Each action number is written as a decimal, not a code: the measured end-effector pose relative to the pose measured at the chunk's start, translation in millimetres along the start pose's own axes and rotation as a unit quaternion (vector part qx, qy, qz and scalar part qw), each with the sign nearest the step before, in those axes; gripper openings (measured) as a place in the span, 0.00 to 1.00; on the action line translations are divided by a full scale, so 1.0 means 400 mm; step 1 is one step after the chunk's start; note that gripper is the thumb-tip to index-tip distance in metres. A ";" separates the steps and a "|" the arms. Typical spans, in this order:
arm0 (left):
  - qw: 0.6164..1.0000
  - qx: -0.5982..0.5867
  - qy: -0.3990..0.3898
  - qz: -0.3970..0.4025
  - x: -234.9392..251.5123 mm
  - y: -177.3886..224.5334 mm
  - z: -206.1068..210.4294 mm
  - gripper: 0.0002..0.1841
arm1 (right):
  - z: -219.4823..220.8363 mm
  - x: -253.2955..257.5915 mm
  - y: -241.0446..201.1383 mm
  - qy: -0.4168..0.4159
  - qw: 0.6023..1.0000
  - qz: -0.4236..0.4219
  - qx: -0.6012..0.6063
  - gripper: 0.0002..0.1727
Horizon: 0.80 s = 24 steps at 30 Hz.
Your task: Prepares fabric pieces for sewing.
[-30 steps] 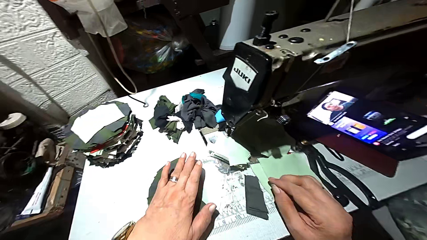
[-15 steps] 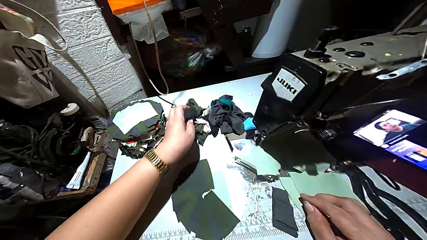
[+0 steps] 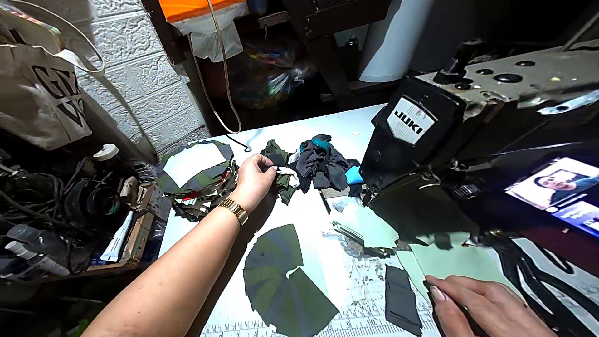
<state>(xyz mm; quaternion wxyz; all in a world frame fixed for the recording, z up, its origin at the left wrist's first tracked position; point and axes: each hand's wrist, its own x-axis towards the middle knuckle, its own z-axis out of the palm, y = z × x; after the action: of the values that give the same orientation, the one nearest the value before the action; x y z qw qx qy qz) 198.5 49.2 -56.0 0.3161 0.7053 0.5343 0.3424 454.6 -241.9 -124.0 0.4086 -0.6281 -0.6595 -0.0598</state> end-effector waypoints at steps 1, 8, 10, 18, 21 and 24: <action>1.000 -0.013 0.001 -0.001 0.002 -0.003 0.000 0.06 | 0.000 0.000 0.000 0.000 1.000 0.000 0.000 0.13; 0.999 -0.017 -0.038 -0.019 0.010 -0.006 0.004 0.22 | 0.001 0.000 -0.001 0.004 1.000 0.002 0.000 0.13; 0.999 0.025 -0.046 0.009 0.004 0.001 0.002 0.19 | 0.001 -0.001 -0.001 0.005 1.000 0.003 -0.001 0.13; 0.993 0.079 0.000 0.090 -0.030 0.017 -0.006 0.05 | 0.001 0.000 -0.002 0.007 1.000 0.000 -0.006 0.14; 0.998 0.017 0.009 0.067 -0.027 0.022 -0.010 0.07 | 0.000 0.000 -0.002 0.004 1.000 0.002 -0.005 0.13; 0.995 -0.101 -0.007 -0.013 -0.004 0.009 -0.012 0.08 | 0.000 0.000 -0.002 0.004 1.000 0.004 -0.007 0.14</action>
<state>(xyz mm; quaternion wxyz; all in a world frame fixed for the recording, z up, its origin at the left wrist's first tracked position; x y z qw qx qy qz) 196.3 47.1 -50.7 0.3938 0.6652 0.5042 0.3850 453.8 -242.0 -123.8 0.4072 -0.6329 -0.6553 -0.0652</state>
